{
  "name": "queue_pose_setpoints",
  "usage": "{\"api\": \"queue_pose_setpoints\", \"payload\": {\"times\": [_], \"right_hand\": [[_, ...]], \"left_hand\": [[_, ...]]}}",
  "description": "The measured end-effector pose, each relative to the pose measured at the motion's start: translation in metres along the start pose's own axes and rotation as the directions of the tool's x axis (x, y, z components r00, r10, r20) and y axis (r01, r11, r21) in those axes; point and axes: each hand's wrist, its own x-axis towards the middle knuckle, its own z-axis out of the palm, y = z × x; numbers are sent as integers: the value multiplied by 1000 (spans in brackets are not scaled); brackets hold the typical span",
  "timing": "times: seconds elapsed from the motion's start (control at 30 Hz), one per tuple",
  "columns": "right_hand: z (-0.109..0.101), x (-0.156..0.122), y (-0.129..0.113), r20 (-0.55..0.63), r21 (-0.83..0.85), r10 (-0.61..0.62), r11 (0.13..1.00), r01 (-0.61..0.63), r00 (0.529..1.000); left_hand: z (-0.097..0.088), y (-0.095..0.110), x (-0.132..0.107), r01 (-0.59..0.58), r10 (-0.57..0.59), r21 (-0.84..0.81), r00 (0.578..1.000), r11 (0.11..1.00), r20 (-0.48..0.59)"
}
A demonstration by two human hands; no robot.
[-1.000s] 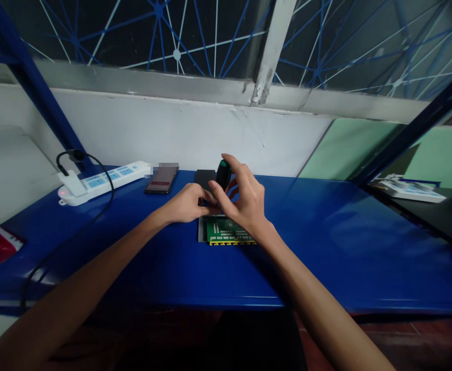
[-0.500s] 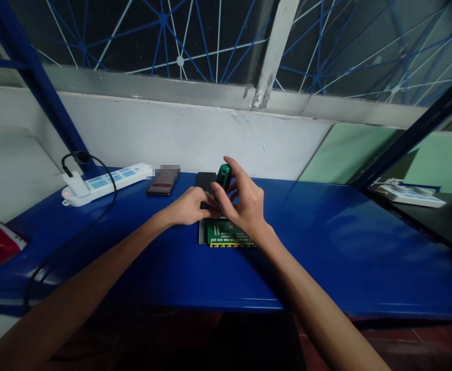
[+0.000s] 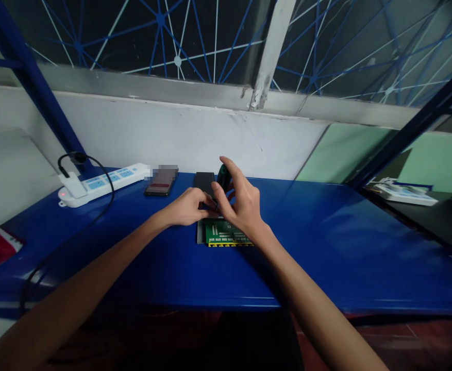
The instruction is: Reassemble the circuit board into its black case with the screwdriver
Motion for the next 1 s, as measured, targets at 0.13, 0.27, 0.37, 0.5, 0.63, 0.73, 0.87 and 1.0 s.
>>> {"api": "queue_pose_setpoints", "payload": {"times": [0.13,0.27,0.37,0.5,0.63,0.73,0.87,1.0], "right_hand": [[0,0,-1,14,5,-6,1000,6,1000],[2,0,2,-16,15,6,1000,-6,1000],[3,-1,3,-24,12,7,1000,-7,1000],[1,0,3,-4,1,0,1000,0,1000],[1,-1,3,-1,-14,-18,1000,18,1000],[3,-1,4,-18,-12,-13,1000,13,1000],[3,0,4,-55,-6,-18,1000,17,998],[1,0,2,-44,-2,-26,1000,26,999]], "left_hand": [[-1,0,0,-6,5,19,1000,1000,15],[-1,0,-1,-9,8,31,1000,999,11],[0,1,-1,-8,7,38,1000,999,13],[1,3,0,-14,14,49,1000,999,17],[0,4,-1,-16,15,72,1000,997,15],[0,4,-2,-13,13,81,1000,997,2],[1,3,-2,-19,19,56,1000,998,-1],[2,1,-1,-45,45,41,999,998,14]]}}
